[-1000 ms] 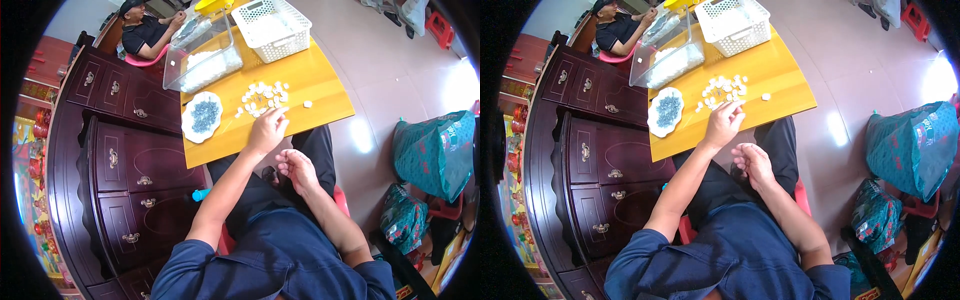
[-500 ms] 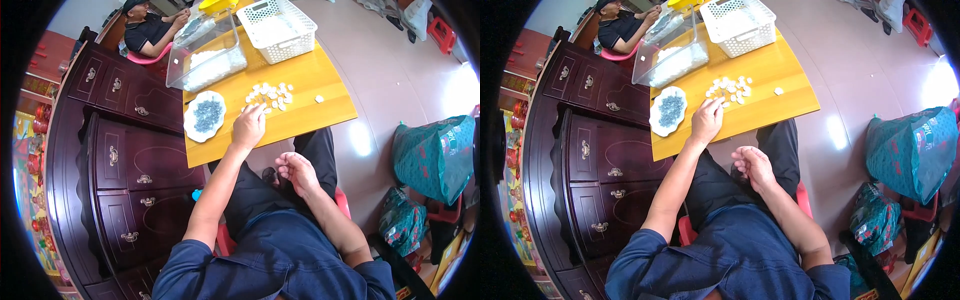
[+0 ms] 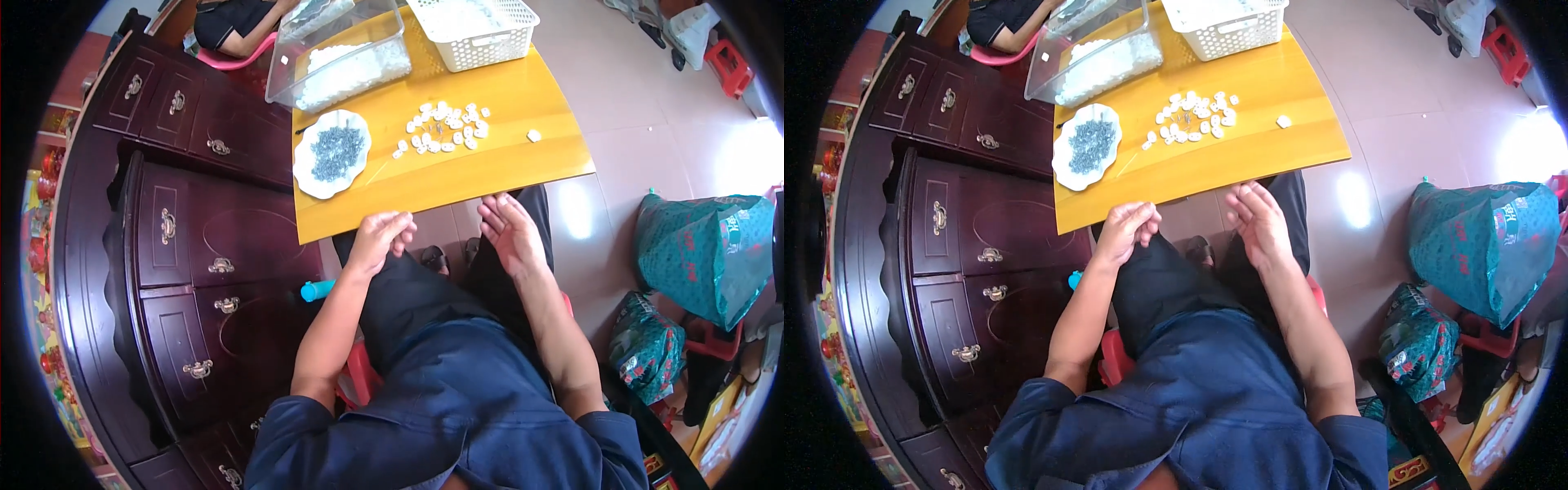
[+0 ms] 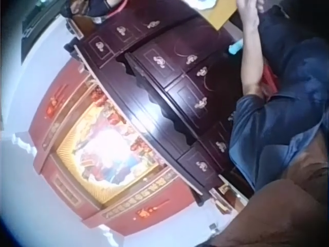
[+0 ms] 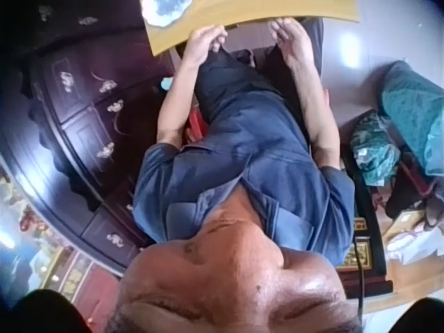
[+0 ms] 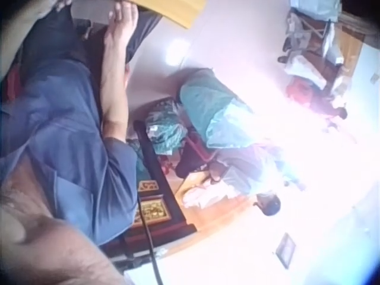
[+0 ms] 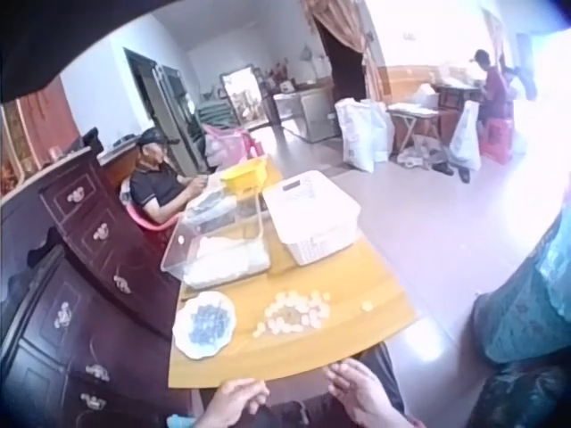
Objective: Assembling small plastic components by inserting pins into them at a workspace.
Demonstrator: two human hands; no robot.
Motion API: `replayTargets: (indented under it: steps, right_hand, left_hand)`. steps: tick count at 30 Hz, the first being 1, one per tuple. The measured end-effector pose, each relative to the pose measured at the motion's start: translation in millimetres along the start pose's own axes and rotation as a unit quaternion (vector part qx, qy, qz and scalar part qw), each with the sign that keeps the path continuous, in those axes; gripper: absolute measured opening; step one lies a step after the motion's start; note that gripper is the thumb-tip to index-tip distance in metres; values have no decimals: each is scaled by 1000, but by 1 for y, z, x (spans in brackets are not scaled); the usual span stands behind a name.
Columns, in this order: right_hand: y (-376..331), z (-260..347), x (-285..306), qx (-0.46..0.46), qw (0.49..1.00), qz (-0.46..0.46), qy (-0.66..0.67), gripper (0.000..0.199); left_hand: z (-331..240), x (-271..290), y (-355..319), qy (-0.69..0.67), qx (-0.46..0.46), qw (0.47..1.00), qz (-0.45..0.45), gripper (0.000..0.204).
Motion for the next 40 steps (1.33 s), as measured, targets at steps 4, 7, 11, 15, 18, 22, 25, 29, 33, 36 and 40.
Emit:
replayTargets:
  steps: [4, 7, 11, 15, 18, 22, 25, 29, 33, 36, 40]
  right_hand:
    - [26, 2, 1, 13, 999, -29, 36, 50]
    - [47, 7, -8, 50, 995, -29, 76, 46]
    - [77, 9, 0, 104, 986, 11, 131, 46]
    - [83, 11, -3, 111, 987, 48, 102, 48]
    - [86, 11, -6, 120, 988, 52, 78, 49]
    - [107, 19, 4, 116, 988, 64, 75, 47]
    - [121, 21, 3, 117, 987, 85, 74, 43]
    - [147, 26, -1, 106, 988, 90, 63, 39]
    - [175, 33, -12, 95, 990, 88, 63, 37]
    - [182, 23, -7, 93, 987, 113, 62, 37]
    - [189, 7, -6, 121, 983, 121, 60, 43]
  left_hand:
    - [53, 22, -23, -88, 111, 990, 10, 39]
    - [68, 56, -18, -266, -8, 964, 9, 49]
    - [56, 69, -1, -398, -140, 907, -3, 45]
    - [52, 83, 1, -418, -233, 878, -18, 42]
    - [54, 92, 4, -404, -240, 882, -14, 39]
    - [48, 98, 21, -396, -236, 888, -7, 34]
    - [48, 107, 33, -402, -233, 885, -25, 34]
    - [38, 122, 53, -408, -234, 883, -8, 34]
    - [21, 142, 70, -407, -229, 884, -34, 30]
    - [26, 152, 80, -398, -236, 886, -16, 29]
    - [30, 167, 85, -361, -247, 899, 3, 32]
Point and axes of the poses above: each hand's wrist, its own y-axis towards the middle knuckle, its own x-axis out of the back of the hand, z = x × y, the point moved 8 cm from there along y, towards the middle knuckle, and after that the axes turned 14 degrees about z, right-handed, at the moved point
